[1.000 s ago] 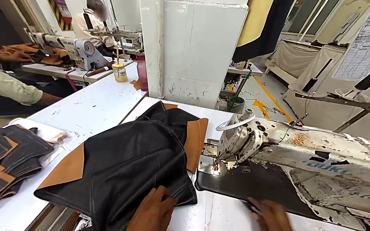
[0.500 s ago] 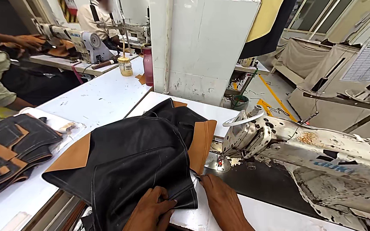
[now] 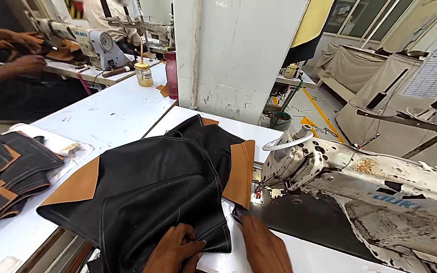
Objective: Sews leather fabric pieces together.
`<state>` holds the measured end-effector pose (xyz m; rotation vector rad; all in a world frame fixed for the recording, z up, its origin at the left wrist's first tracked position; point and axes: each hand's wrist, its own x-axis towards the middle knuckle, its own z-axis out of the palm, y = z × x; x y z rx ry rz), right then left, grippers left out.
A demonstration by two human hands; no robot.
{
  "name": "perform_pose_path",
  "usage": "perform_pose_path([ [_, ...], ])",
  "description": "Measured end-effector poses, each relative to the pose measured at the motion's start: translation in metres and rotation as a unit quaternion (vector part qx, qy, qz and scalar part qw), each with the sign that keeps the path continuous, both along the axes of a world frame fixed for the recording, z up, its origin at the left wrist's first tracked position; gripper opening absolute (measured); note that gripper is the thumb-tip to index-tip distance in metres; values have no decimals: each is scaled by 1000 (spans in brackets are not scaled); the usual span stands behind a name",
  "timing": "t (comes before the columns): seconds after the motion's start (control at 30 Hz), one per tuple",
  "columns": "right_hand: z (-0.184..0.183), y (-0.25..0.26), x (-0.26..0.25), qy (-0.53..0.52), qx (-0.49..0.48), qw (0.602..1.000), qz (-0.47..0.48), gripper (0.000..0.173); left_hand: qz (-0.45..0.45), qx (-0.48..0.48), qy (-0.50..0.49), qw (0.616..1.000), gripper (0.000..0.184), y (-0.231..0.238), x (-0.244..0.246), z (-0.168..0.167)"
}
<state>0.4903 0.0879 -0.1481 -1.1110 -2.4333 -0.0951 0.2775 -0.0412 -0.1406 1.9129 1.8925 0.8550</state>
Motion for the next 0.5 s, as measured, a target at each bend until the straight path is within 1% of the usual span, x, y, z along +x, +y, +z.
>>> perform_pose_path([
  [0.07, 13, -2, 23, -17, -71, 996, -59, 22, -2, -1, -2, 1000, 23, 0, 1, 0],
  [0.13, 19, 7, 58, -29, -121, 987, -105, 30, -5, -2, -9, 1000, 23, 0, 2, -1],
  [0.2, 22, 15, 90, -21, -139, 984, -112, 48, -9, 3, -19, 1000, 23, -2, 4, -1],
  [0.23, 25, 16, 100, -9, -138, 985, -105, 55, -10, 6, -24, 1000, 22, -3, 4, 2],
  [0.27, 28, 14, 104, 8, -139, 986, -91, 55, -1, 16, -29, 999, 22, -6, 2, 8],
  [0.33, 33, 5, 96, 50, -159, 985, -33, 47, 61, 55, -9, 997, 21, -12, -16, 31],
  [0.37, 33, 1, 86, 70, -172, 983, 1, 45, 95, 71, 30, 992, 23, -15, -38, 47],
  [0.43, 29, 2, 60, 89, -168, 980, 55, 45, 156, 100, 145, 972, 27, -13, -104, 87],
  [0.47, 24, 7, 46, 86, -158, 981, 72, 50, 181, 116, 196, 957, 27, -9, -142, 115],
  [0.5, 18, 15, 30, 76, -144, 983, 80, 56, 206, 118, 222, 946, 25, -6, -178, 147],
])
